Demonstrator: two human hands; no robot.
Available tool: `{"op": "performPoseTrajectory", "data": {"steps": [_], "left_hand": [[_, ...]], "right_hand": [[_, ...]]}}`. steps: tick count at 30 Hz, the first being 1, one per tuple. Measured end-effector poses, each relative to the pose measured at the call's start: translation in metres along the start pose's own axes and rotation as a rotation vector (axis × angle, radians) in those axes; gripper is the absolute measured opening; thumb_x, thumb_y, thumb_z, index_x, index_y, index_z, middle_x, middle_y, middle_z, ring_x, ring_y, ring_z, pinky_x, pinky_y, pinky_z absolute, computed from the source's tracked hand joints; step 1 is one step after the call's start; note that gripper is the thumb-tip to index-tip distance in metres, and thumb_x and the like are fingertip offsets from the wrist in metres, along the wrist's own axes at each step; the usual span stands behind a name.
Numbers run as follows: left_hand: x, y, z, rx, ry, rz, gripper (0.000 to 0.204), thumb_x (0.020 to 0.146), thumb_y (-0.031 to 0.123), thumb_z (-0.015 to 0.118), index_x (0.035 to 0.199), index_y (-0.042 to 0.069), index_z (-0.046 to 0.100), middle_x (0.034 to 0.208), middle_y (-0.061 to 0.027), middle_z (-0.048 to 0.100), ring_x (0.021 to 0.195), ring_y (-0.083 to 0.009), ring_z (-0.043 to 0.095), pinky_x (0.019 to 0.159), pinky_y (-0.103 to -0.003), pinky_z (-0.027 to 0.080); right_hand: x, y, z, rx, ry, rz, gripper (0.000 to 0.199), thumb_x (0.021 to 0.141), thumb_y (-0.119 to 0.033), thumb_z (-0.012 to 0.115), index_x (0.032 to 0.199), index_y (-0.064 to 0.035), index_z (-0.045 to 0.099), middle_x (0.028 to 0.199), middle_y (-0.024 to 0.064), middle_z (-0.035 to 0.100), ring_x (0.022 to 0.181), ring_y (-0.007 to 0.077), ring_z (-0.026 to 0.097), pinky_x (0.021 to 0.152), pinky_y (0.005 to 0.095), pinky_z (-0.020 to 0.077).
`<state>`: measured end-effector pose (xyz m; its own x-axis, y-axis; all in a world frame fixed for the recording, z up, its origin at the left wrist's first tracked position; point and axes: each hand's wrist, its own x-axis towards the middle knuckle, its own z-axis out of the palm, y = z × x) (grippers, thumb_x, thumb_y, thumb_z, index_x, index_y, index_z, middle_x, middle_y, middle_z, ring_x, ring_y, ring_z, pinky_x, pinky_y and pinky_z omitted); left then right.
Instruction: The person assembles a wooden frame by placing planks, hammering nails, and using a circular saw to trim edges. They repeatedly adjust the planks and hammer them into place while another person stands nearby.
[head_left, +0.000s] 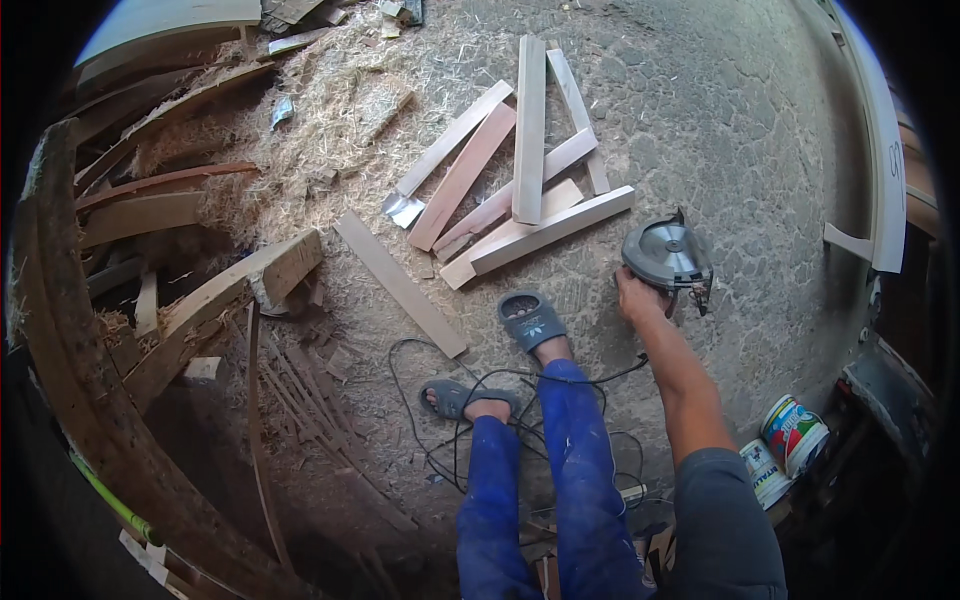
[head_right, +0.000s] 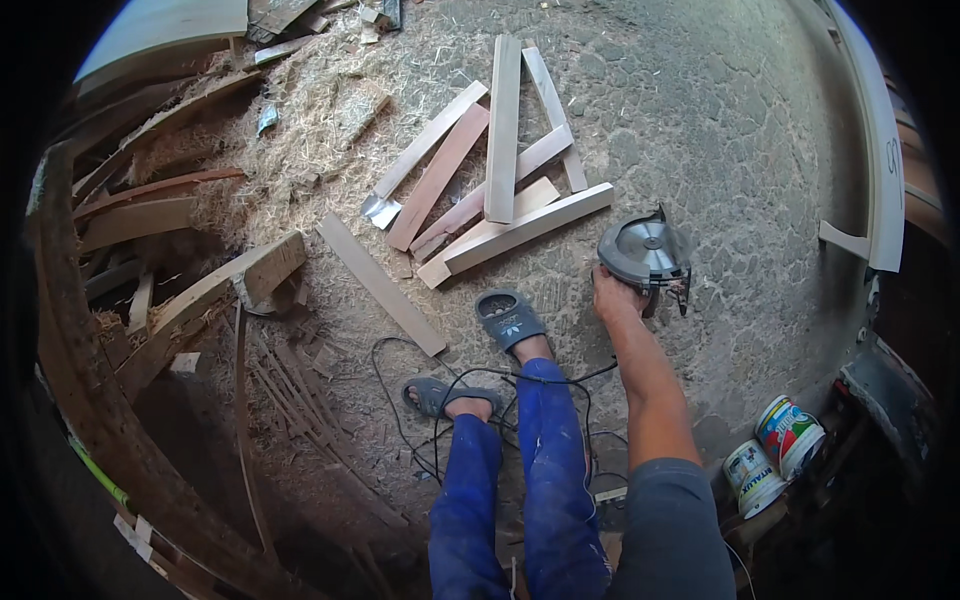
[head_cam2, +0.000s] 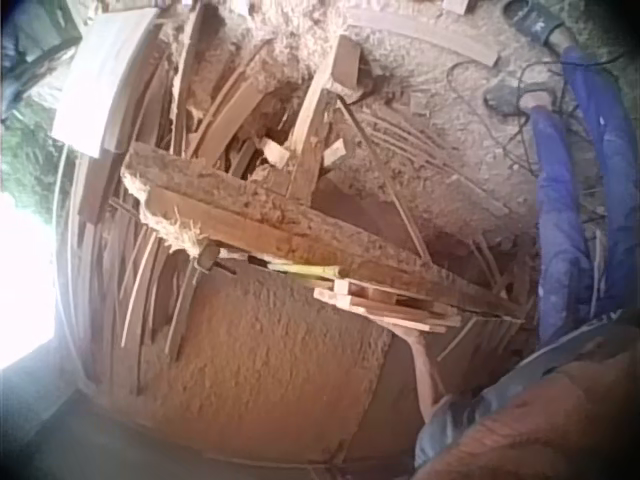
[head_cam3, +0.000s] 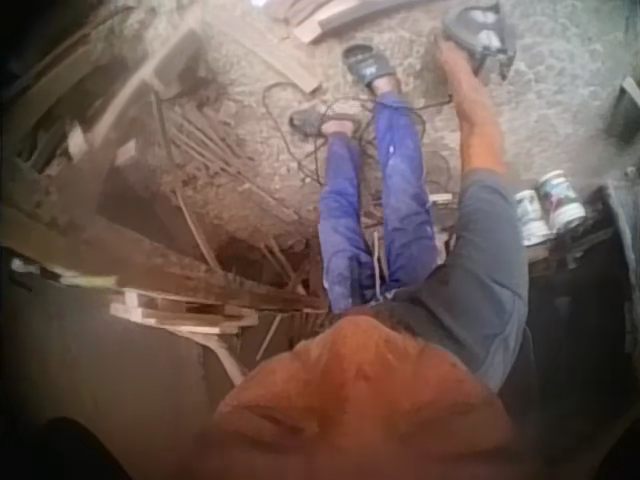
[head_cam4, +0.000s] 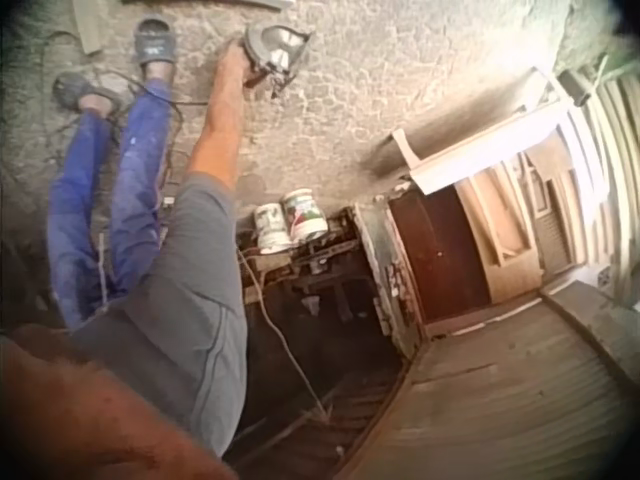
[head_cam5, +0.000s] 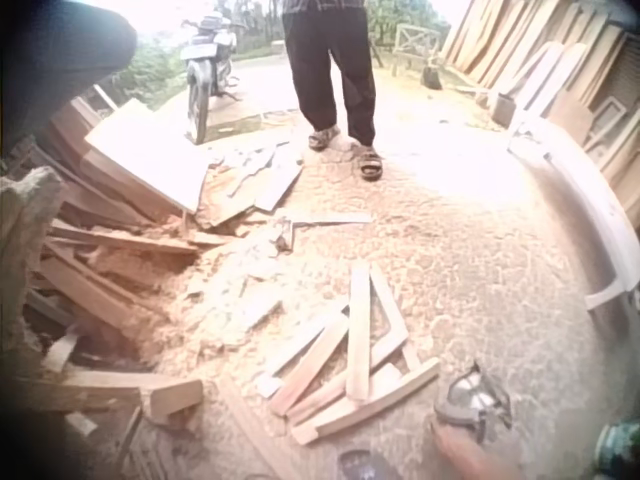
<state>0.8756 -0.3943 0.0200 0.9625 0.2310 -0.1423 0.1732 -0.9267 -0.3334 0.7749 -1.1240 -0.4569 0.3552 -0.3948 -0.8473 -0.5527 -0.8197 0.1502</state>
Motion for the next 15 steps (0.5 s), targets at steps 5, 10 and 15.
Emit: {"op": "performPoseTrajectory", "data": {"steps": [5, 10, 15], "left_hand": [[-0.004, 0.014, 0.002, -0.010, -0.017, -0.033, 0.065, 0.108, 0.037, 0.032, 0.162, 0.006, 0.013, 0.161, -0.0197, 0.027, 0.149, -0.0305, 0.028, 0.122, -0.041, 0.025], [-0.007, 0.016, -0.010, -0.032, -0.019, -0.064, 0.065, 0.108, 0.040, 0.032, 0.162, 0.007, 0.013, 0.161, -0.0186, 0.027, 0.148, -0.0299, 0.029, 0.121, -0.041, 0.027], [-0.009, 0.014, -0.024, -0.120, -0.032, -0.135, 0.066, 0.109, 0.043, 0.032, 0.162, 0.007, 0.013, 0.160, -0.0176, 0.028, 0.148, -0.0292, 0.030, 0.120, -0.041, 0.028]], "right_hand": [[0.012, -0.014, 0.006, -0.008, -0.051, 0.048, 0.059, 0.092, -0.014, 0.052, 0.148, -0.0159, 0.035, 0.152, 0.0226, 0.043, 0.140, 0.0423, 0.043, 0.110, 0.0633, 0.0370], [0.040, -0.029, 0.041, -0.072, -0.014, 0.078, 0.061, 0.094, -0.014, 0.051, 0.152, -0.0149, 0.032, 0.160, 0.0185, 0.032, 0.147, 0.0411, 0.033, 0.117, 0.0590, 0.0304], [0.084, -0.019, 0.085, -0.156, 0.050, 0.078, 0.062, 0.094, -0.012, 0.050, 0.152, -0.0091, 0.032, 0.154, 0.0203, 0.042, 0.144, 0.0424, 0.038, 0.119, 0.0574, 0.0289]]}}
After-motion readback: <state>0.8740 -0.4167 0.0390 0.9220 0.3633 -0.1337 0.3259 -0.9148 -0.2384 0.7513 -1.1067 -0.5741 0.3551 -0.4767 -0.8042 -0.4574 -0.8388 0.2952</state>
